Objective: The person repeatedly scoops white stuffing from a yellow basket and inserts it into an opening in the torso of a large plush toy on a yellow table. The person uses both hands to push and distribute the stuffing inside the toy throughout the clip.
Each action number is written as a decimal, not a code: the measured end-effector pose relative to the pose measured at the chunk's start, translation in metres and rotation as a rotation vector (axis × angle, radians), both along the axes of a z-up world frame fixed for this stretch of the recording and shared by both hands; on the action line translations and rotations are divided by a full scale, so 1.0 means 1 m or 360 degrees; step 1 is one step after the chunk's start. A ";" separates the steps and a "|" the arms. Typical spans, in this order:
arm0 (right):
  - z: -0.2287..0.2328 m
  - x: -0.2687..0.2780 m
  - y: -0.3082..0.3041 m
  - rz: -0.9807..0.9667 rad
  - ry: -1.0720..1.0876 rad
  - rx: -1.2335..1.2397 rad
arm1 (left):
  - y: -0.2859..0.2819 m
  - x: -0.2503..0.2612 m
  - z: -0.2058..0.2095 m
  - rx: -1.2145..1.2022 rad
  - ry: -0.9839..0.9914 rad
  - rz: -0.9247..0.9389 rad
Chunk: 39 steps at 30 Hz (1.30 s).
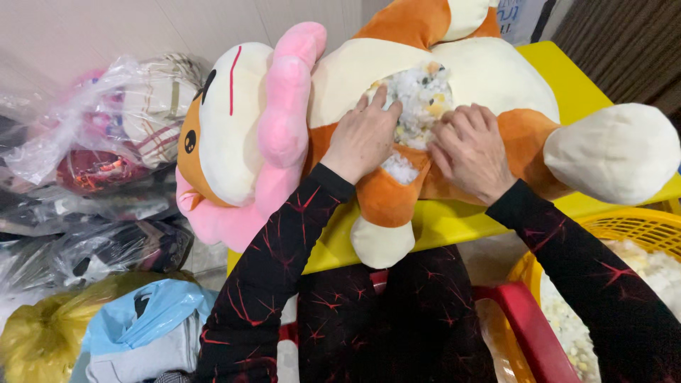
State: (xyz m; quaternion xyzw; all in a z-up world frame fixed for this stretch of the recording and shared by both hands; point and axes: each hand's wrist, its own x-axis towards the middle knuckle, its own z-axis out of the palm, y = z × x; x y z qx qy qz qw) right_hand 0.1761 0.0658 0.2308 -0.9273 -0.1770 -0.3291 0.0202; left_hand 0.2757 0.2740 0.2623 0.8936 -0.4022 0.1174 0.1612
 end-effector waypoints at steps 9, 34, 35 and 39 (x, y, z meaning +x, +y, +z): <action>-0.015 0.100 -0.021 -0.0192 0.0325 -0.0435 | -0.061 0.044 -0.054 0.0456 -0.0350 0.0158; -0.009 -0.125 -0.046 0.0414 0.0376 0.0139 | -0.029 -0.025 -0.017 -0.0131 -0.0542 0.0127; -0.015 -0.160 -0.058 0.0219 0.0606 0.0126 | -0.025 -0.045 -0.012 -0.0211 -0.0569 0.0060; -0.046 -0.281 -0.123 -0.0586 0.0822 0.0439 | -0.041 -0.123 -0.015 -0.0855 -0.0037 -0.0499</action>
